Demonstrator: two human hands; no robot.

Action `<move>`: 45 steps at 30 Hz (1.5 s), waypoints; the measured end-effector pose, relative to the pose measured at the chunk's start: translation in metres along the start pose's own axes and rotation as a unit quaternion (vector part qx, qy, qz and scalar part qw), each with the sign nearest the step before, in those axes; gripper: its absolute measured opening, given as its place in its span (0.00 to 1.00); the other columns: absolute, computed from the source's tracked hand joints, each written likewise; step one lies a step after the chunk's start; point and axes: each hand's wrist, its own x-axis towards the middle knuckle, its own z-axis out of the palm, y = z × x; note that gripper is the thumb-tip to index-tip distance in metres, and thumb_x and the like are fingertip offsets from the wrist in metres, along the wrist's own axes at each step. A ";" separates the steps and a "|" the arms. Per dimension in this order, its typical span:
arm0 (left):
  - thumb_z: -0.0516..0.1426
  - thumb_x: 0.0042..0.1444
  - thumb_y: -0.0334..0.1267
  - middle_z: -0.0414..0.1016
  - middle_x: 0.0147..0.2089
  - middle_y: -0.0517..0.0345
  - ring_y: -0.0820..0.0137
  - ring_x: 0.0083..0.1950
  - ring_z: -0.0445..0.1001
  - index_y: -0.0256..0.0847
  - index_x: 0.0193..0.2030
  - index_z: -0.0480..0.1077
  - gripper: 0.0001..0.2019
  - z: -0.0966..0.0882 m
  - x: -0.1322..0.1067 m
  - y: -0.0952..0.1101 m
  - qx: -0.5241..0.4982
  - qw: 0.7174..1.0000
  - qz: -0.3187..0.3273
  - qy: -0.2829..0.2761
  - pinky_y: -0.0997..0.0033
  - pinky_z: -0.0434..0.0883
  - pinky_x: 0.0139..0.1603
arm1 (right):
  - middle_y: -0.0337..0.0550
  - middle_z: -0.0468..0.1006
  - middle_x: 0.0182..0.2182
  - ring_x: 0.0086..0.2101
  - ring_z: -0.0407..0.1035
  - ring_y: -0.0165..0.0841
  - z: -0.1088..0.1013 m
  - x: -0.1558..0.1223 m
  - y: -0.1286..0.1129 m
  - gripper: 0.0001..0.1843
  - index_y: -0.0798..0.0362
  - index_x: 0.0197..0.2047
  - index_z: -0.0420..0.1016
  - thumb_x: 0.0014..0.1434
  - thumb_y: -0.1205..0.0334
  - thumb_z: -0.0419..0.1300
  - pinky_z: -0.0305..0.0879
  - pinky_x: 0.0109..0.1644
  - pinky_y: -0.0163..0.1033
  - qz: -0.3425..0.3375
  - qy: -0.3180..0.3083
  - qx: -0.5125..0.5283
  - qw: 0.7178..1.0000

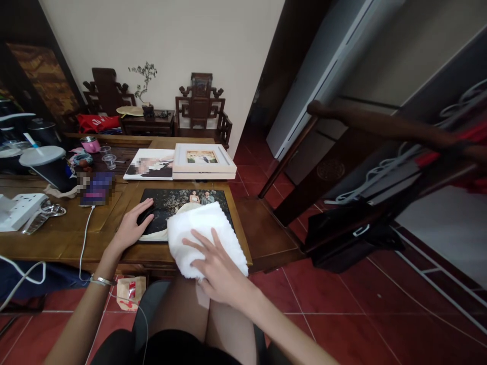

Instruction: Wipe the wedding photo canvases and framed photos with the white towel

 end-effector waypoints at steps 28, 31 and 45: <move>0.54 0.61 0.45 0.65 0.65 0.50 0.58 0.63 0.66 0.42 0.56 0.71 0.19 -0.054 -0.013 0.088 -0.156 0.972 -0.008 0.177 0.59 0.68 0.61 | 0.48 0.59 0.65 0.65 0.47 0.51 0.031 0.087 -0.042 0.08 0.50 0.32 0.77 0.55 0.72 0.60 0.50 0.64 0.64 -0.030 0.174 -0.092 0.980; 0.55 0.61 0.44 0.67 0.64 0.49 0.59 0.65 0.64 0.41 0.55 0.72 0.18 -0.049 -0.011 0.082 -0.132 0.975 -0.004 0.181 0.60 0.63 0.64 | 0.50 0.59 0.65 0.65 0.47 0.51 0.040 0.093 -0.040 0.08 0.50 0.31 0.77 0.56 0.72 0.60 0.52 0.63 0.65 -0.042 0.170 -0.108 0.979; 0.54 0.59 0.46 0.67 0.63 0.46 0.58 0.65 0.64 0.40 0.51 0.73 0.18 -0.036 -0.012 0.030 -0.136 0.982 -0.049 0.125 0.57 0.60 0.65 | 0.52 0.66 0.61 0.61 0.57 0.51 0.061 0.114 -0.049 0.11 0.49 0.41 0.76 0.61 0.69 0.54 0.59 0.60 0.63 -0.032 0.126 -0.177 0.976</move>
